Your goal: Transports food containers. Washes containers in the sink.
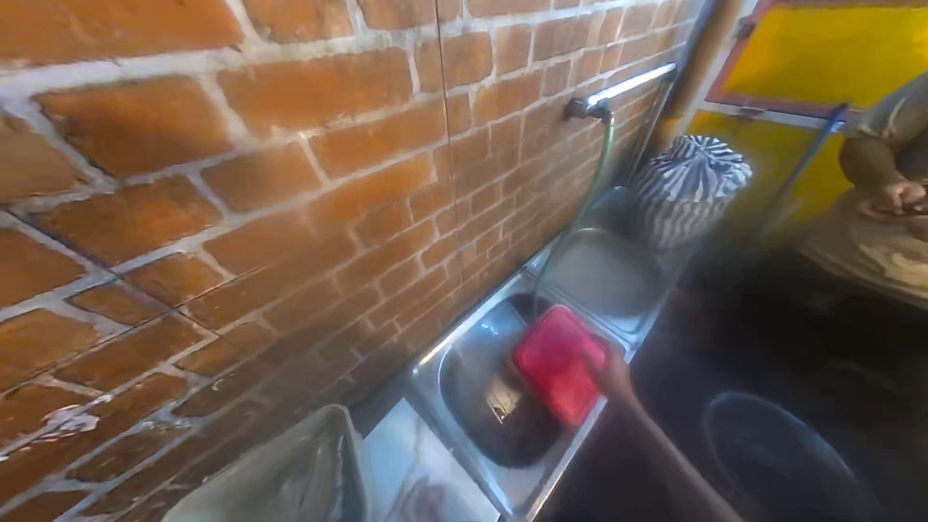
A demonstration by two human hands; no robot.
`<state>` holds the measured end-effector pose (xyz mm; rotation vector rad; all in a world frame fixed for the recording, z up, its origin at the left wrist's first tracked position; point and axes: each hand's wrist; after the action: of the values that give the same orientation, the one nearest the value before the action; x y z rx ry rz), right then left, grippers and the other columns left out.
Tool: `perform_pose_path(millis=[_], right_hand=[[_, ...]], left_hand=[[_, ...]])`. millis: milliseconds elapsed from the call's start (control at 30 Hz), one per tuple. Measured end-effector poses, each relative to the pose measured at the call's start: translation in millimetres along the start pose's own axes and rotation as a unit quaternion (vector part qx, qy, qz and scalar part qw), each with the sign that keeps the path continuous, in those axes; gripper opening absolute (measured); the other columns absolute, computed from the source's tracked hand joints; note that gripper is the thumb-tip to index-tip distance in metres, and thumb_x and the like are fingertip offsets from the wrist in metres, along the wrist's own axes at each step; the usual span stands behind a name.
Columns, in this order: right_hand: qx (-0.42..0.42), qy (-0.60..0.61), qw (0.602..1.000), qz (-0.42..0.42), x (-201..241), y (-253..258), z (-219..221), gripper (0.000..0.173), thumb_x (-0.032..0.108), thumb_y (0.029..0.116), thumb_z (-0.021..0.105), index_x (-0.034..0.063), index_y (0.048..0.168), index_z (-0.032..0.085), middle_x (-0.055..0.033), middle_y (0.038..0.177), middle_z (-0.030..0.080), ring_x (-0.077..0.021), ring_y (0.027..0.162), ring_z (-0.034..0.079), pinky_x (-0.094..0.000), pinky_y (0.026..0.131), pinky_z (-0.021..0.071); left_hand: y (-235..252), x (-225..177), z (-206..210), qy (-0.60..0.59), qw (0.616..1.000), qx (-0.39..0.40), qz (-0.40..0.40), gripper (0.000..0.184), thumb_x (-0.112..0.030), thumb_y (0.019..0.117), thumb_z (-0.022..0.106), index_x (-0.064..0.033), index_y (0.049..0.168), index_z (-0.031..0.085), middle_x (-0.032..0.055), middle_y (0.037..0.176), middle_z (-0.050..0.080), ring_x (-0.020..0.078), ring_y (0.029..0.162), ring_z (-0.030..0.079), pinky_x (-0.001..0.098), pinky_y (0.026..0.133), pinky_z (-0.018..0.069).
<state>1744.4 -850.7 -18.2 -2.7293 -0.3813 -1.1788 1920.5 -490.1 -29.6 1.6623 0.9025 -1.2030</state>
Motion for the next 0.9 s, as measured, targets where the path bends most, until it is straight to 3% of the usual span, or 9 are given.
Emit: perform_pose_path(millis=[67, 167, 267, 333, 433, 533, 600, 733, 900], right_hand=[[0.097, -0.029, 0.994, 0.039, -48, 58, -24, 0.065, 0.037, 0.0971, 0.071, 0.0006, 0.147, 0.053, -0.0310, 0.147, 0.052, -0.0470, 0.138, 0.049, -0.0604, 0.116, 0.0393], [0.267, -0.012, 0.961, 0.076, -92, 110, -23, 0.071, 0.044, 0.0986, 0.068, -0.0004, 0.150, 0.047, -0.0259, 0.144, 0.057, -0.0383, 0.133, 0.057, -0.0535, 0.113, 0.0451], [0.338, 0.079, 0.932, 0.104, -106, 128, -18, 0.073, 0.035, 0.0914, 0.079, -0.0028, 0.145, 0.047, -0.0243, 0.129, 0.064, -0.0333, 0.116, 0.066, -0.0506, 0.100, 0.0548], [0.382, 0.114, 0.911, 0.108, -116, 133, -16, 0.070, 0.036, 0.0823, 0.085, 0.0008, 0.134, 0.055, -0.0188, 0.117, 0.068, -0.0297, 0.103, 0.070, -0.0503, 0.087, 0.0603], [0.401, 0.154, 0.897, 0.102, -111, 130, -25, 0.068, 0.029, 0.0724, 0.090, 0.0035, 0.127, 0.059, -0.0152, 0.117, 0.069, -0.0275, 0.099, 0.071, -0.0480, 0.083, 0.0623], [0.360, 0.225, 0.902, 0.074, -110, 135, -55, 0.047, 0.024, 0.0781, 0.085, 0.0055, 0.118, 0.066, -0.0114, 0.114, 0.072, -0.0243, 0.098, 0.072, -0.0454, 0.081, 0.0632], [0.334, 0.253, 0.904, 0.081, -111, 142, -81, 0.047, 0.029, 0.0790, 0.082, 0.0062, 0.117, 0.067, -0.0090, 0.109, 0.073, -0.0221, 0.094, 0.072, -0.0425, 0.076, 0.0635], [0.299, 0.272, 0.906, 0.124, -96, 157, -108, 0.066, 0.047, 0.0726, 0.082, 0.0097, 0.123, 0.062, -0.0022, 0.098, 0.075, -0.0170, 0.085, 0.074, -0.0385, 0.069, 0.0642], [0.304, 0.263, 0.905, 0.135, -69, 155, -68, 0.045, 0.026, 0.0896, 0.068, 0.0017, 0.126, 0.060, -0.0100, 0.102, 0.074, -0.0222, 0.088, 0.074, -0.0418, 0.074, 0.0649]], left_hand=[[22, 27, 74, -0.011, 0.994, 0.066, -0.081, 0.039, -0.004, 0.1013, 0.054, 0.0149, 0.135, 0.048, 0.0242, 0.109, 0.066, 0.0241, 0.095, 0.070, 0.0397, 0.086, 0.0598], [62, 73, 166, 0.088, 0.961, 0.070, -0.252, 0.055, -0.013, 0.0984, 0.066, 0.0097, 0.144, 0.044, 0.0295, 0.126, 0.064, 0.0382, 0.115, 0.065, 0.0504, 0.100, 0.0531], [95, 108, 216, 0.161, 0.898, 0.118, -0.392, 0.074, -0.031, 0.0965, 0.071, 0.0065, 0.151, 0.039, 0.0301, 0.144, 0.053, 0.0421, 0.134, 0.051, 0.0552, 0.113, 0.0414], [98, 119, 229, 0.163, 0.885, 0.142, -0.412, 0.060, -0.027, 0.0965, 0.071, 0.0060, 0.143, 0.050, 0.0306, 0.136, 0.058, 0.0429, 0.127, 0.056, 0.0570, 0.108, 0.0458], [99, 114, 230, 0.186, 0.899, 0.130, -0.374, 0.038, -0.015, 0.0961, 0.069, 0.0024, 0.130, 0.063, 0.0234, 0.119, 0.070, 0.0361, 0.110, 0.068, 0.0531, 0.099, 0.0535], [100, 77, 215, 0.208, 0.938, 0.100, -0.257, 0.040, -0.010, 0.0931, 0.069, 0.0037, 0.130, 0.060, 0.0202, 0.107, 0.072, 0.0324, 0.097, 0.071, 0.0519, 0.090, 0.0580], [94, 49, 203, 0.231, 0.958, 0.064, -0.160, 0.034, -0.011, 0.0965, 0.064, 0.0052, 0.127, 0.061, 0.0192, 0.102, 0.072, 0.0298, 0.089, 0.072, 0.0492, 0.084, 0.0597], [84, -2, 174, 0.269, 0.962, -0.031, -0.034, 0.025, -0.006, 0.0974, 0.061, 0.0072, 0.118, 0.066, 0.0209, 0.104, 0.071, 0.0293, 0.090, 0.072, 0.0460, 0.084, 0.0607], [79, -39, 143, 0.275, 0.951, -0.144, 0.007, 0.026, -0.003, 0.0968, 0.060, 0.0106, 0.119, 0.064, 0.0225, 0.105, 0.072, 0.0237, 0.090, 0.073, 0.0396, 0.083, 0.0618]])
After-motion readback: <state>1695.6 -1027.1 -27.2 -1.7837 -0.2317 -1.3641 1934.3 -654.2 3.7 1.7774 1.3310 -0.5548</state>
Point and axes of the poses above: each hand's wrist, its own y-axis towards the middle knuckle, its own z-axis out of the palm, x = y × z
